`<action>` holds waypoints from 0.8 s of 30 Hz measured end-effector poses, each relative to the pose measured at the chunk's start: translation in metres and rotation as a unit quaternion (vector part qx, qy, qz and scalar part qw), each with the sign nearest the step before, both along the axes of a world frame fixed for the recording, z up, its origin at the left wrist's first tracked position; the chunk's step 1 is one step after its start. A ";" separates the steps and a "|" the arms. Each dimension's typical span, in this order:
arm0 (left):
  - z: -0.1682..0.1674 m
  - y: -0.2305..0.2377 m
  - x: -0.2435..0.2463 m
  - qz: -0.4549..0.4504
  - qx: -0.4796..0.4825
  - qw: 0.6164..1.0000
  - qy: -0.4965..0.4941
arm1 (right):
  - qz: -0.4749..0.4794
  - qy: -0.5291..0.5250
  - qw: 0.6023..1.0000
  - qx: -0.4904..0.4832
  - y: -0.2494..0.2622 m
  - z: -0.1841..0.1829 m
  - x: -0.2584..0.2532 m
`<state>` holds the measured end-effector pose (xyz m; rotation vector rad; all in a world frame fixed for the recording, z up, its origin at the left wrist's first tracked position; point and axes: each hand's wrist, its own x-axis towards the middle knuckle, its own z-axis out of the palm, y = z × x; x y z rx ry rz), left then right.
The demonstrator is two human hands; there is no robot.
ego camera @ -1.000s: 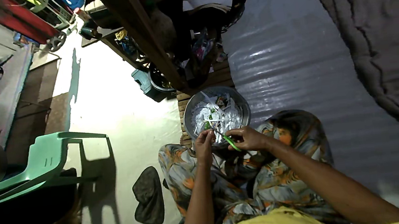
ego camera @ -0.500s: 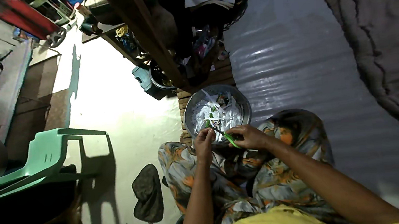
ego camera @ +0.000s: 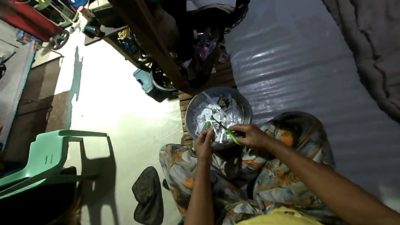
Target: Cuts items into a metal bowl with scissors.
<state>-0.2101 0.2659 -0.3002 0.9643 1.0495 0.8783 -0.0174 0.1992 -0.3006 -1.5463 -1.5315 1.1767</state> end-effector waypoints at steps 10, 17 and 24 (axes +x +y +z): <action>-0.002 0.000 0.000 -0.004 0.002 1.000 -0.007 | 0.027 0.002 1.000 0.004 0.000 -0.005 0.000; -0.002 0.000 0.000 0.006 -0.004 1.000 -0.020 | 0.044 0.007 0.998 -0.035 0.001 0.003 0.001; -0.002 0.000 0.000 0.003 0.003 1.000 -0.024 | 0.037 0.033 0.999 -0.006 -0.001 -0.003 0.001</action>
